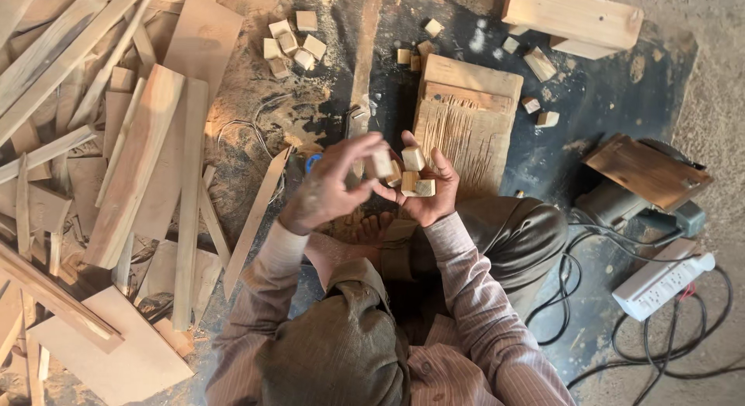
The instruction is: The person sits on the floor and cuts small wooden blocks and a thin wood strip with a handheld circular saw, steadying each piece by hand or foot. They mark a piece with a pencil, gather cut blocks into a pile, and continue cutting more pieces.
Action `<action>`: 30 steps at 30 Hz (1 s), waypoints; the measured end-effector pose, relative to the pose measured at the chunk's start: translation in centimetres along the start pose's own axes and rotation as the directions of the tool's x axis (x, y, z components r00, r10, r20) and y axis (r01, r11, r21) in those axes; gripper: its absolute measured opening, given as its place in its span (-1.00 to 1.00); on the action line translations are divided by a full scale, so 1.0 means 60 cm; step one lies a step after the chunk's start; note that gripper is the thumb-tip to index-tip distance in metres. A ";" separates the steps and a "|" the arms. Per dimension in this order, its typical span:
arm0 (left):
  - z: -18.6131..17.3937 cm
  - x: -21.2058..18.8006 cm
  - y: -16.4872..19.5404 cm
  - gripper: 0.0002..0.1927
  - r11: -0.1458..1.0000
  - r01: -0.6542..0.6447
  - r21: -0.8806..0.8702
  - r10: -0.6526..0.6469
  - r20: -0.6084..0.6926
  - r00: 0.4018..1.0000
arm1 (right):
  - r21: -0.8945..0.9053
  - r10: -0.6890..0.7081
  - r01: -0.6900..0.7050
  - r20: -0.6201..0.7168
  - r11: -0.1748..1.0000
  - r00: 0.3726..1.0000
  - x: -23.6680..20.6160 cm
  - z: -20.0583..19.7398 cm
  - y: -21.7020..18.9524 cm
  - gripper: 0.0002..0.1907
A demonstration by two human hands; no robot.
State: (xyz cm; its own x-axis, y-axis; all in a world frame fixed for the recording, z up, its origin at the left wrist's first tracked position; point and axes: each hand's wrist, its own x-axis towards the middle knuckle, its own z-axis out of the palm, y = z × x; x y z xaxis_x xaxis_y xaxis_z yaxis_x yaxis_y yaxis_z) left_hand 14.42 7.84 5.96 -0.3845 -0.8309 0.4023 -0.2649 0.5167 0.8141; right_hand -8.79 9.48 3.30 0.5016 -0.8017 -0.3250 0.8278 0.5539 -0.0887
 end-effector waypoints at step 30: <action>0.144 0.082 0.180 -0.30 0.990 -0.099 -0.105 0.114 0.148 0.983 | 0.090 -0.344 0.339 0.047 0.936 0.938 -0.239 0.044 -0.117 -0.53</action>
State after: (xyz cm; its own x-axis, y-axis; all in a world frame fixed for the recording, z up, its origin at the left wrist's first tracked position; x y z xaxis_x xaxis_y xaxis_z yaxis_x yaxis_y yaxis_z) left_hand 2.05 11.12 13.12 -0.5383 -0.7272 0.4259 -0.1309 0.5715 0.8101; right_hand -21.13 16.53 11.04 0.1970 -0.9530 -0.2301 0.9680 0.2263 -0.1086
